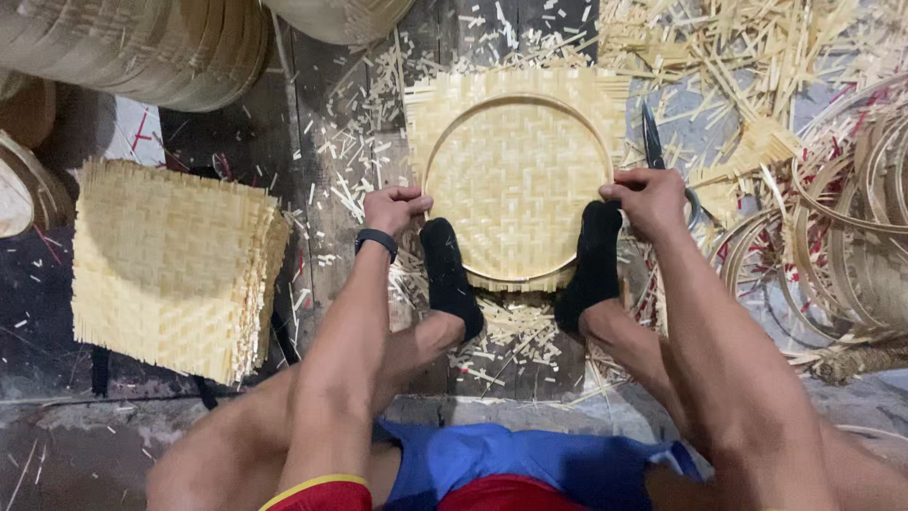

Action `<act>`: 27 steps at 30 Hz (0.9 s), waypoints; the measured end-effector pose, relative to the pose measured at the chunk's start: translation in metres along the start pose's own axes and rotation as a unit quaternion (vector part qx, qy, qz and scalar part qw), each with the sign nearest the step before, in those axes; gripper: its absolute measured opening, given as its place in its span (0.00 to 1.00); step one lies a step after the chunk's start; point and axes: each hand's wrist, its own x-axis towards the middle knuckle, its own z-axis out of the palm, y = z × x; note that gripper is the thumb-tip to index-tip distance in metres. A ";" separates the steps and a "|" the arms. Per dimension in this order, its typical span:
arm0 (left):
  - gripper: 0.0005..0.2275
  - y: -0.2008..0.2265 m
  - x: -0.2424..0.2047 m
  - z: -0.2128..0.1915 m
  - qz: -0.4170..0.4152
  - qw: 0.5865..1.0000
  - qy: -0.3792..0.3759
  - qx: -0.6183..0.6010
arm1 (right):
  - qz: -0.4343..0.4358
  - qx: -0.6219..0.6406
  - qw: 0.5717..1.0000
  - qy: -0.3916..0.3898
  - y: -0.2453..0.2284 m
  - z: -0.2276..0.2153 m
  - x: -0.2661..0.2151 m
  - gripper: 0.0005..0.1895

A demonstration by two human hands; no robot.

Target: The person places a round bamboo rim over a woven bamboo sheet and uses scissors to trim the excess material from around the rim.

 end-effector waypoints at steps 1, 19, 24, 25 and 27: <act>0.15 0.012 -0.009 0.002 -0.003 1.000 -0.011 0.012 | -0.009 -0.051 0.999 0.005 -0.017 0.000 -0.011 0.18; 0.12 0.140 0.033 0.135 0.279 0.904 -0.022 0.323 | -0.473 -0.383 0.787 -0.097 -0.046 0.109 -0.102 0.41; 0.09 0.130 0.037 0.137 0.400 0.850 0.028 0.342 | -0.470 -0.406 0.778 -0.096 -0.052 0.108 -0.108 0.41; 0.09 0.130 0.034 0.137 0.405 0.846 0.031 0.345 | -0.467 -0.415 0.774 -0.100 -0.053 0.107 -0.107 0.41; 0.09 0.131 0.031 0.137 0.401 0.846 0.026 0.350 | -0.467 -0.408 0.777 -0.103 -0.051 0.108 -0.107 0.41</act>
